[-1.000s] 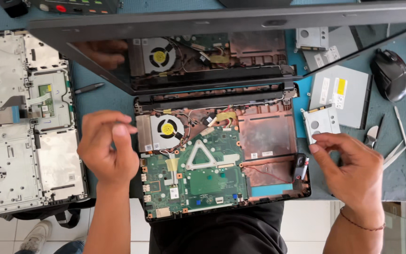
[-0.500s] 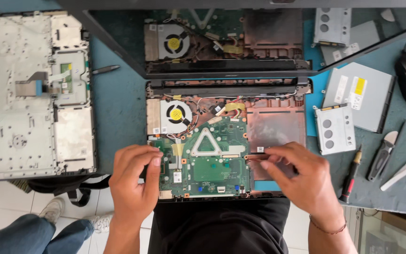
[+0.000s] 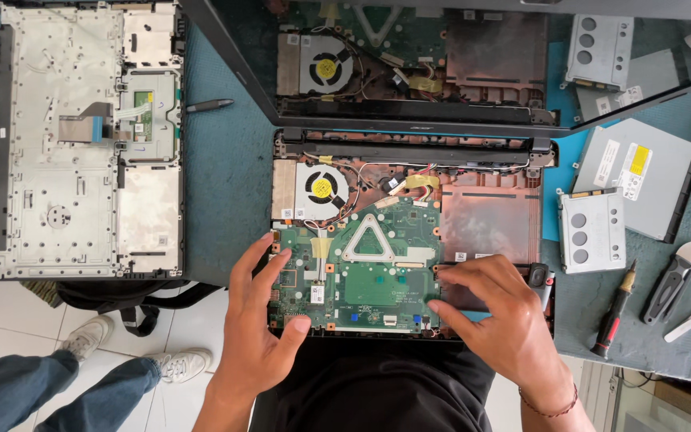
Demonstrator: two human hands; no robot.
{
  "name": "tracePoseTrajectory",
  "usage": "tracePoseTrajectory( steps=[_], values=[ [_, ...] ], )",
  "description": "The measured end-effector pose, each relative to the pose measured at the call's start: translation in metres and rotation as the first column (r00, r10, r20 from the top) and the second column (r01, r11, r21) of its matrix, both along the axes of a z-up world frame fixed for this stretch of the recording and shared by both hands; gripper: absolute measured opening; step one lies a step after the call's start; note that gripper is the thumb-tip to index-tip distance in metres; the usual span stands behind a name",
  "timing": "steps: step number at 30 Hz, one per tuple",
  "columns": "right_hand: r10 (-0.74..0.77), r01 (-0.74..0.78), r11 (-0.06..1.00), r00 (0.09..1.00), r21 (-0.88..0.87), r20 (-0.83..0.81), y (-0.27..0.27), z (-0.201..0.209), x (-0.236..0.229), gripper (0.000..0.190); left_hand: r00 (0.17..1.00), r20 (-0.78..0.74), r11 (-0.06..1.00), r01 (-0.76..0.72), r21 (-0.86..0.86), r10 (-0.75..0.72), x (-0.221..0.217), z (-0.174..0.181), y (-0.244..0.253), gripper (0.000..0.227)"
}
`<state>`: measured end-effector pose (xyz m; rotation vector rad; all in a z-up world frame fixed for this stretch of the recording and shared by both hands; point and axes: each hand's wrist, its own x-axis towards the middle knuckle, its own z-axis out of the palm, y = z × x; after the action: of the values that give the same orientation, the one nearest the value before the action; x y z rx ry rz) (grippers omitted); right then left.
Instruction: The person removes a CD/DVD drive and a hard drive from a disassembled laptop. They then use a screwdriver to remove screws from the motherboard and disconnect cables from the cooling fan.
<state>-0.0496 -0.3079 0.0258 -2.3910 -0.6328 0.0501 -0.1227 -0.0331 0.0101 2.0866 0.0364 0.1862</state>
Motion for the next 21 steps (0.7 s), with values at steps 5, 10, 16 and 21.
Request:
tracePoseTrajectory(
  steps=[5,10,16,21],
  values=[
    [-0.001,0.001,1.000,1.000,0.020,0.020,0.003,0.006,0.000,0.030,0.999,0.025,0.999,-0.035,0.012,0.035,0.001,0.000,-0.001,0.061],
    [-0.032,0.032,0.996,0.999,0.078,0.003,0.003,0.013,0.000,0.025,0.995,0.012,0.990,-0.102,0.102,0.101,0.009,0.005,-0.005,0.047],
    [-0.015,0.012,0.998,0.999,0.059,0.047,0.010,0.018,0.008,0.019,0.988,0.148,0.958,-0.089,0.273,0.049,0.031,0.009,-0.003,0.032],
    [0.245,-0.259,0.965,0.951,0.053,0.189,0.035,0.030,0.035,0.008,0.940,0.288,0.898,0.039,0.438,-0.182,0.065,0.020,0.005,0.015]
  ],
)
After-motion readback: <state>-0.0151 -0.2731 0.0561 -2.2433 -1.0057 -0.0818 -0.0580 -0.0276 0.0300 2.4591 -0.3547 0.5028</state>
